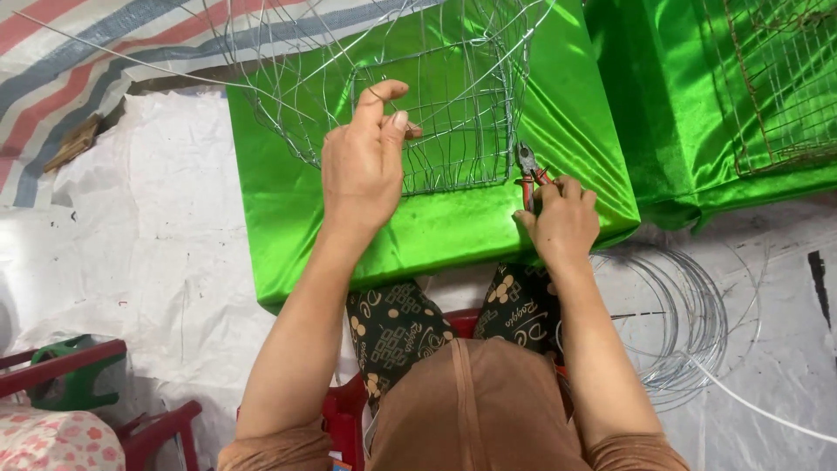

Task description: Securing the bottom mesh of a wire cage by bending and twisting wire ends using hands and pliers.

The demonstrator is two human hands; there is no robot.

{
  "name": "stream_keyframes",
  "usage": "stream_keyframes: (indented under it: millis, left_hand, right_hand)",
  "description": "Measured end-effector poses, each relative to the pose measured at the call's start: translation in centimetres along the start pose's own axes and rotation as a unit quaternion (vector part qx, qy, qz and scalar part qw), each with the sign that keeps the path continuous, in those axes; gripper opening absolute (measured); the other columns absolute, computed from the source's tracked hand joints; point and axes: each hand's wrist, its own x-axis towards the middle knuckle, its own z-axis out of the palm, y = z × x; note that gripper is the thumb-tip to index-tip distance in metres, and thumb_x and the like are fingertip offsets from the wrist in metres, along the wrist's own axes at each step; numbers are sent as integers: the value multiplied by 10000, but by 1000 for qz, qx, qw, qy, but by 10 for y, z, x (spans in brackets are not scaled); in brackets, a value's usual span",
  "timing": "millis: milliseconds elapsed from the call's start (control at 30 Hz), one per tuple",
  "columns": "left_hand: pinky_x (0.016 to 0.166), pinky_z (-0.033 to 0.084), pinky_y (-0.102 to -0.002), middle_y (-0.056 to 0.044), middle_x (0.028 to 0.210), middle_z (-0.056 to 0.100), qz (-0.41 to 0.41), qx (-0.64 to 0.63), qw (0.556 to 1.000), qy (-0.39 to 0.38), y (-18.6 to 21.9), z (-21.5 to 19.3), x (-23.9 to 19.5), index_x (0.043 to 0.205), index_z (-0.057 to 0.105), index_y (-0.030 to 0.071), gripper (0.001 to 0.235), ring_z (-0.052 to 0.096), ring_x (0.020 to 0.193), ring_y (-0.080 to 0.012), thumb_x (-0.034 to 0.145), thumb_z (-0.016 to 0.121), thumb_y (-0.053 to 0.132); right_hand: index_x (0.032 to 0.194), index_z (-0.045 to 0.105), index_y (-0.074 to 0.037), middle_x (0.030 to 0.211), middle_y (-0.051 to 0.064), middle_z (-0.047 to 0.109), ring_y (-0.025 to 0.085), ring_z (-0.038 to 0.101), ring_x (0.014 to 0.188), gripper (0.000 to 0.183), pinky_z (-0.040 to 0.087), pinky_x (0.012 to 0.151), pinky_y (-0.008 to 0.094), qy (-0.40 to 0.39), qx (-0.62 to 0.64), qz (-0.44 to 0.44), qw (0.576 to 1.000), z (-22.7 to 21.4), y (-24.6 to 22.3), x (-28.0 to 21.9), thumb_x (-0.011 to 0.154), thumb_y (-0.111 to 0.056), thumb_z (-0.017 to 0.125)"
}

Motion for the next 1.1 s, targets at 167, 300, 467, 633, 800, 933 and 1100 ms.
stream_keyframes:
  millis: [167,300,467,633,800,933,1100]
  left_hand:
    - [426,447,-272,58,809,792,13,2,1000,13,-2,4,-7,1239,607,117,311,565,475,-47,1057,428,294]
    - [1046,340,-610,97,724,677,19,40,999,31,-1,7,-10,1168,657,109,287,699,748,-174,1036,517,322]
    - [1090,80,-786,-38,1017,745,2,230,973,-2,-12,14,-27,1337,651,166,339,666,1049,-271,1041,575,310]
    - [1082,273,-719,-145,1196,704,50,318,947,18,19,-1,-44,1347,672,137,328,633,1156,-356,1056,558,236]
    - [881,577,-435,-86,1133,756,134,325,925,141,47,-20,-76,1261,748,128,289,734,968,-271,1062,539,113]
    - [766,646,-377,-124,979,799,165,185,934,258,25,-9,-98,1089,797,30,197,766,805,-258,978,641,-21]
    - [982,489,-495,-259,1202,607,161,31,889,428,-88,57,-115,1168,613,-72,337,568,1095,-402,897,735,88]
  right_hand:
    - [1057,763,-68,1387,175,607,415,521,1178,392,544,826,555,54,13,-7,998,13,3,-2,859,-401,821]
    - [967,755,11,1421,188,587,442,517,1196,274,543,878,578,25,82,19,996,-3,-2,-2,891,-249,794]
    - [863,725,-35,1229,147,685,459,658,1014,246,540,889,562,102,164,-28,981,23,40,-7,854,-279,763]
    - [811,716,-63,1243,83,675,376,664,1054,170,536,895,467,159,143,-70,974,37,56,1,793,-208,802]
    - [865,724,-91,1256,14,634,299,576,1117,236,530,839,434,192,71,-114,972,39,55,10,749,-251,851]
    - [943,757,-145,1299,6,612,290,551,1146,236,519,850,432,160,33,-109,981,30,52,3,768,-268,859]
    - [1140,718,-139,1220,56,662,289,596,1092,310,479,954,424,257,191,-221,921,20,20,-7,847,-147,819]
